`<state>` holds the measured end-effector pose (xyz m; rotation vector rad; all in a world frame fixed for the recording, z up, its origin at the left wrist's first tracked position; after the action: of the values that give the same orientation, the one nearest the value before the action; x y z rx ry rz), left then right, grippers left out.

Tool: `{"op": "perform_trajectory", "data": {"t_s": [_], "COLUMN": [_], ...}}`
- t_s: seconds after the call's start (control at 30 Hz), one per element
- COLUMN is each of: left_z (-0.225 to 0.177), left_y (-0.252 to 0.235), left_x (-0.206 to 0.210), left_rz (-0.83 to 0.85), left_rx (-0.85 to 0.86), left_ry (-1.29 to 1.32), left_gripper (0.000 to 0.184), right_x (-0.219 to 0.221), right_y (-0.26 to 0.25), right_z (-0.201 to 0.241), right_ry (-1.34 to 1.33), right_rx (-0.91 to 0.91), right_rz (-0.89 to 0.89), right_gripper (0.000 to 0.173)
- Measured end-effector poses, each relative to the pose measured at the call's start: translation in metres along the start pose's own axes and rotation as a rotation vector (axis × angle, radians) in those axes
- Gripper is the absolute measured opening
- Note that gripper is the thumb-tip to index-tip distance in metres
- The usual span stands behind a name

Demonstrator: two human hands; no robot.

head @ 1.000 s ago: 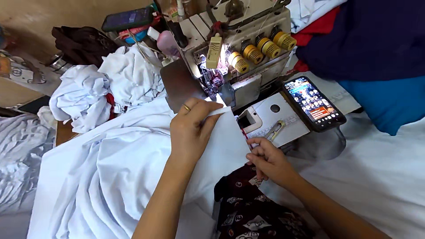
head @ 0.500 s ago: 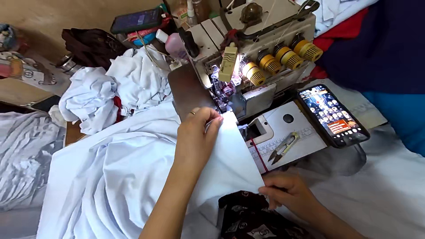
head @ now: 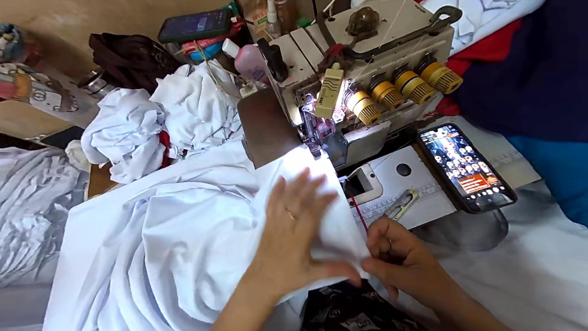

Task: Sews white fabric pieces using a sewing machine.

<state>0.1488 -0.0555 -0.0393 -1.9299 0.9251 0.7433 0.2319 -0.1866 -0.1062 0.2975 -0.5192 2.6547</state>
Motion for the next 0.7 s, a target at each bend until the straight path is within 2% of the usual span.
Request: {"op": "perform_trajectory", "data": {"t_s": [0.07, 0.13, 0.2, 0.23, 0.37, 0.53, 0.6, 0.7], "left_z": [-0.009, -0.002, 0.005, 0.006, 0.01, 0.037, 0.044, 0.059], "left_y": [0.027, 0.033, 0.019, 0.009, -0.034, -0.075, -0.089, -0.106], "left_x": [0.019, 0.026, 0.013, 0.003, -0.015, -0.016, -0.019, -0.022], "left_rz": [0.03, -0.012, -0.072, -0.083, -0.008, 0.074, 0.083, 0.074], "left_rx": [0.095, 0.161, 0.195, 0.22, 0.252, 0.196, 0.139, -0.035], "left_ry": [-0.091, -0.191, -0.162, -0.139, -0.111, -0.145, -0.191, -0.209], "left_gripper": [0.079, 0.055, 0.032, 0.027, 0.026, 0.027, 0.028, 0.036], "right_x": [-0.002, -0.003, -0.003, -0.004, -0.009, -0.01, -0.008, -0.004], "right_y": [-0.015, -0.034, -0.054, -0.064, -0.095, -0.102, -0.1, -0.092], "right_z": [0.0, 0.0, 0.002, 0.004, 0.009, 0.005, 0.002, 0.003], "right_ry": [0.059, 0.121, 0.181, 0.221, 0.459, 0.622, 0.62, 0.614], "right_rx": [-0.033, -0.053, -0.086, -0.117, -0.275, -0.286, -0.289, -0.273], "right_rz": [-0.014, -0.012, -0.005, -0.008, -0.041, -0.002, 0.038, 0.069], "right_gripper": [0.018, 0.016, 0.013, 0.01, 0.017, 0.031, 0.034, 0.035]}}
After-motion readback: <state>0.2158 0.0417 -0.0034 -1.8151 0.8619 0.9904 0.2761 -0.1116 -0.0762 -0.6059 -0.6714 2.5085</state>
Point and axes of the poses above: each hand's wrist, its own y-axis away from the middle knuckle, its own x-axis out of the palm, z = x × y, the point moved 9 cm from there along -y, towards the middle knuckle, and after that the axes turned 12 degrees about -x, right-handed, at the moved point
